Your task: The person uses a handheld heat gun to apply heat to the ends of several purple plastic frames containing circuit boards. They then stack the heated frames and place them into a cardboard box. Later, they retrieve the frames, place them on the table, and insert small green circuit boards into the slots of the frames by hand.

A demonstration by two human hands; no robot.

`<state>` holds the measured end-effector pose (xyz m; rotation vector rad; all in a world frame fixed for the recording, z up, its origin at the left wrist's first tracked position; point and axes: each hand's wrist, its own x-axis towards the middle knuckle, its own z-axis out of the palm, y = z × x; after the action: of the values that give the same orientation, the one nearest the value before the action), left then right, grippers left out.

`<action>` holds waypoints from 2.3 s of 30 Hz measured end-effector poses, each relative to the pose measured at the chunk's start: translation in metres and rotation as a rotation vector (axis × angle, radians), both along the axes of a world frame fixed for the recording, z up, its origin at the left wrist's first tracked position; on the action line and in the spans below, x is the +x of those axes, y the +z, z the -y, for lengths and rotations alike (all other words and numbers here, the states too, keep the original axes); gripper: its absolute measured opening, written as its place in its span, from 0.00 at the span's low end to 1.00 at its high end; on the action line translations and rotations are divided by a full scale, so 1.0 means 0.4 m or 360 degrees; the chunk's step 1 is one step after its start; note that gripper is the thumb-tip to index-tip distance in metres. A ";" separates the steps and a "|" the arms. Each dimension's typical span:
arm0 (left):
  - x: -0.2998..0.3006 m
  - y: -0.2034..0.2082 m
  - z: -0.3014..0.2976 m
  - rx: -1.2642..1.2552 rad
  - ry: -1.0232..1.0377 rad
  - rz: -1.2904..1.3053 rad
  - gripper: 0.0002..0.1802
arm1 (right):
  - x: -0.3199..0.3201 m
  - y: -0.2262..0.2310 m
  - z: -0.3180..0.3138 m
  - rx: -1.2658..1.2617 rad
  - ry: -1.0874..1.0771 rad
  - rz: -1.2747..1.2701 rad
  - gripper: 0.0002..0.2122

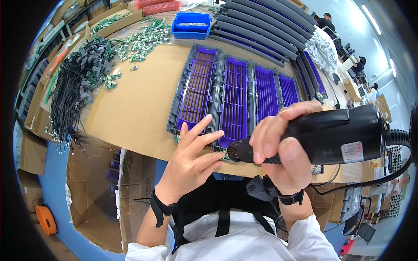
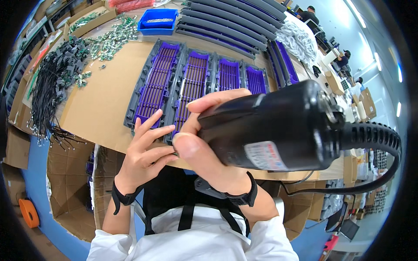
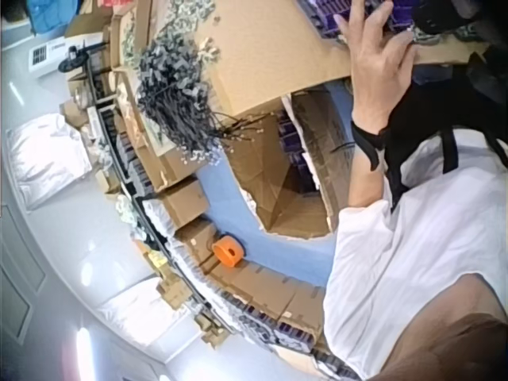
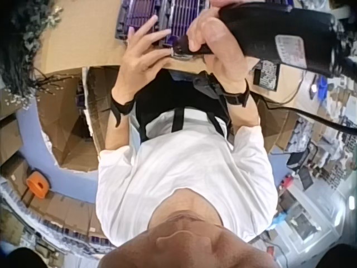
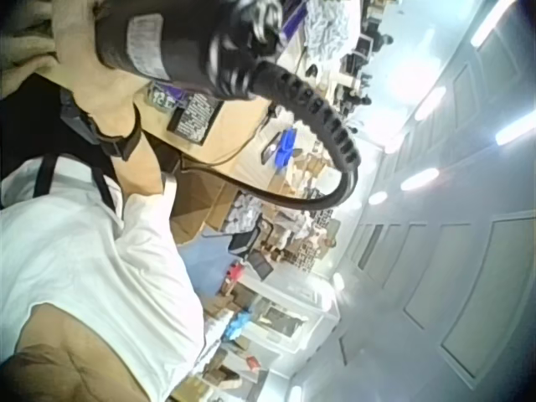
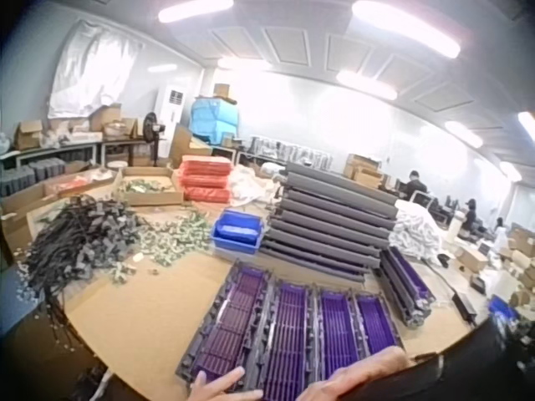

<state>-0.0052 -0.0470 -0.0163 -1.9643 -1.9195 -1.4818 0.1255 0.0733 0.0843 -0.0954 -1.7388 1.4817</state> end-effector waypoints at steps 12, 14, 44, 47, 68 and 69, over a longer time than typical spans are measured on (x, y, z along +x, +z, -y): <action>0.003 -0.007 -0.004 -0.0006 0.0035 -0.0034 0.05 | -0.047 -0.026 0.008 -0.0061 0.0013 -0.0044 0.21; 0.003 -0.011 -0.005 0.0009 0.0030 -0.0035 0.05 | -0.054 -0.026 0.011 -0.0053 0.0020 -0.0059 0.22; 0.014 -0.015 -0.001 0.0019 0.0102 -0.0040 0.04 | -0.097 -0.042 -0.013 0.0018 0.0292 0.0048 0.17; 0.015 -0.015 -0.001 -0.0010 0.0099 -0.0067 0.04 | -0.088 -0.037 -0.023 0.0210 0.0313 0.0101 0.18; -0.073 0.047 0.076 -0.0392 0.0449 -0.0187 0.25 | 0.257 0.050 -0.100 0.0172 -0.0388 -0.0503 0.24; -0.080 0.048 0.076 -0.0443 0.0445 -0.0180 0.25 | 0.278 0.049 -0.107 0.0188 -0.0453 -0.0522 0.23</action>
<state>-0.0370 -0.0775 0.0031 -1.7298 -2.3351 -1.0617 0.2366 0.1162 0.1040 -0.0334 -1.4740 1.1162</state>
